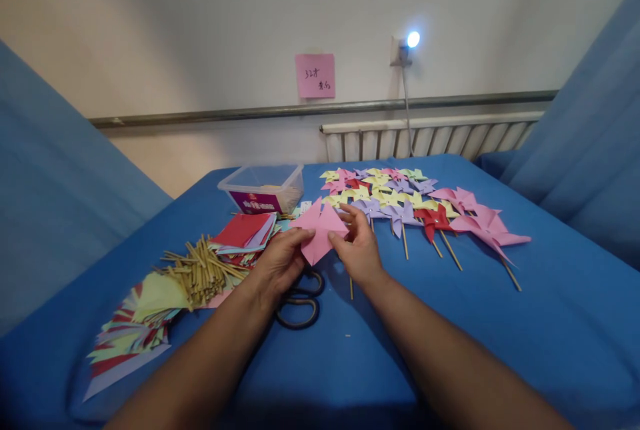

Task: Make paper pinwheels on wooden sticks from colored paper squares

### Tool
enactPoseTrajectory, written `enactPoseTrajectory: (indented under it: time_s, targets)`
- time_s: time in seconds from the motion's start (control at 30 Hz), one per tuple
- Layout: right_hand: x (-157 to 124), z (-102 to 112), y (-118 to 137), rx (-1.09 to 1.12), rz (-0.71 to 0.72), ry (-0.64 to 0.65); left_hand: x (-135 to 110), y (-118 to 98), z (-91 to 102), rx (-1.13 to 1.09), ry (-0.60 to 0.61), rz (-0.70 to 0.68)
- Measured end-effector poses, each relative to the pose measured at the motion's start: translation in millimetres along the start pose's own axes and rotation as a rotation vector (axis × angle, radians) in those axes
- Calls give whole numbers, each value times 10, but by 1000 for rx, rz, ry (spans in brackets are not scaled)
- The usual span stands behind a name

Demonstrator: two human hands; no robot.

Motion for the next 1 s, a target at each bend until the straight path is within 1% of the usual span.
enactPoseTrajectory:
  time_s: [0.13, 0.2, 0.27, 0.43, 0.53, 0.6, 0.67, 0.77, 0.87, 0.93, 1.0]
  targets:
    - [-71, -27, 119, -315, 260, 48, 7, -57, 1, -135, 1, 40]
    - [-105, -65, 166, -418, 348, 94, 7, -59, 7, -149, 5, 48]
    - [-127, -87, 204, -466, 396, 114, 3, -55, 14, -137, 6, 43]
    - [-142, -75, 289, -525, 477, 114, -7, -51, 16, -110, 1, 20]
    - [-134, -47, 304, -532, 486, 89, -2, -57, 7, -112, -5, 1]
    - [-120, -27, 290, -522, 466, 50, 1, -67, 5, -103, -15, -26]
    - [-99, -10, 251, -462, 416, 21, 1, -79, 8, -81, -28, -57]
    - [-48, 8, 138, -201, 240, 25, -3, -104, 21, 11, -60, -122]
    - [-3, 9, 39, 87, 40, 49, -15, -115, 26, 166, -100, -175]
    - [11, 11, 27, 152, -40, 45, -35, -115, 12, 291, -117, -204]
    - [12, 20, 46, 144, -84, 36, -64, -114, -15, 415, -124, -239]
Point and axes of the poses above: each hand's wrist, its own x-axis towards the middle knuckle, its own z-axis out of the back of the hand, y = z × x, the point moved 4 cm from there along x, towards the middle knuckle
